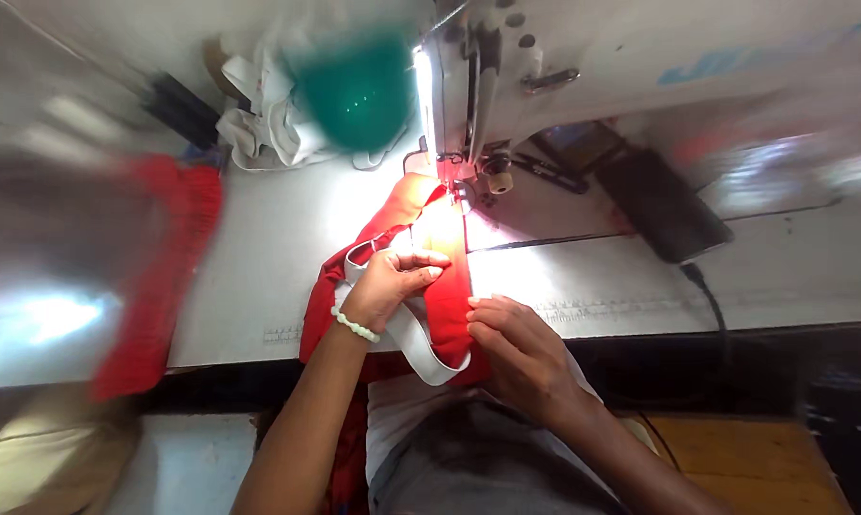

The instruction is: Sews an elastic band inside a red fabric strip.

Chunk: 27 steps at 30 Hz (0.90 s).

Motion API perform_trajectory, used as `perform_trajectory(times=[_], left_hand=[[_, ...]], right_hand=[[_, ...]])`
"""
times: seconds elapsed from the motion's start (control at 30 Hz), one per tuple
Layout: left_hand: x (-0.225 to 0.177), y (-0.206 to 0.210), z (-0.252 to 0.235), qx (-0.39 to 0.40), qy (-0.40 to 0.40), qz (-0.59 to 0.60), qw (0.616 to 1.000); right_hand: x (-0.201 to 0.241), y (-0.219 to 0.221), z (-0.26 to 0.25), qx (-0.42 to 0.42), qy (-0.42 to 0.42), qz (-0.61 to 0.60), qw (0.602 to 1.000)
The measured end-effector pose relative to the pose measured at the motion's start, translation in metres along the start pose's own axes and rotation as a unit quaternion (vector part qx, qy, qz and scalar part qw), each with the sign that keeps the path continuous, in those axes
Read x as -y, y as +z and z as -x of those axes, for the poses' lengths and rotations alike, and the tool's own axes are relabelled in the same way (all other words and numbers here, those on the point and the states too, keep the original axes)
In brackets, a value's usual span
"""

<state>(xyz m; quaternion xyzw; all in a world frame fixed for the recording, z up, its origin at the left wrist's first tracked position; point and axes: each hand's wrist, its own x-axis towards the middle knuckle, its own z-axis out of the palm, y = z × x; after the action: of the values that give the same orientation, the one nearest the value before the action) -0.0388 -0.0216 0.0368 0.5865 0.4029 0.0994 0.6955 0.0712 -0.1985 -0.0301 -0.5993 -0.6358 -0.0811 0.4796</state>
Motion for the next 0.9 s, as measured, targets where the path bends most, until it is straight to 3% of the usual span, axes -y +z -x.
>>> perform_trajectory(times=[0.2, 0.47, 0.63, 0.7, 0.77, 0.83, 0.9], left_hand=[[-0.014, 0.005, -0.004, -0.002, -0.01, -0.099, 0.995], [-0.01, 0.003, -0.036, 0.019, 0.015, -0.046, 0.999], [-0.018, 0.009, -0.04, 0.029, 0.079, -0.195, 0.977], [-0.023, 0.019, -0.033, -0.019, 0.135, -0.368, 0.92], [-0.022, 0.024, -0.029, -0.051, 0.202, -0.534, 0.819], [-0.008, 0.016, -0.033, -0.066, 0.334, -0.595, 0.728], [0.005, 0.001, -0.04, -0.03, 0.457, -0.599, 0.657]], right_hand=[[0.002, 0.008, -0.003, 0.024, -0.014, 0.005, 1.0], [0.005, 0.007, -0.001, 0.029, -0.003, 0.024, 0.999], [0.009, 0.012, 0.002, 0.03, 0.023, 0.049, 0.998], [0.008, 0.012, 0.003, 0.037, 0.023, 0.063, 0.997], [0.006, 0.011, 0.003, 0.038, 0.018, 0.068, 0.997], [0.002, 0.009, 0.002, 0.041, 0.012, 0.071, 0.997], [-0.001, 0.009, 0.0, 0.043, 0.005, 0.071, 0.997]])
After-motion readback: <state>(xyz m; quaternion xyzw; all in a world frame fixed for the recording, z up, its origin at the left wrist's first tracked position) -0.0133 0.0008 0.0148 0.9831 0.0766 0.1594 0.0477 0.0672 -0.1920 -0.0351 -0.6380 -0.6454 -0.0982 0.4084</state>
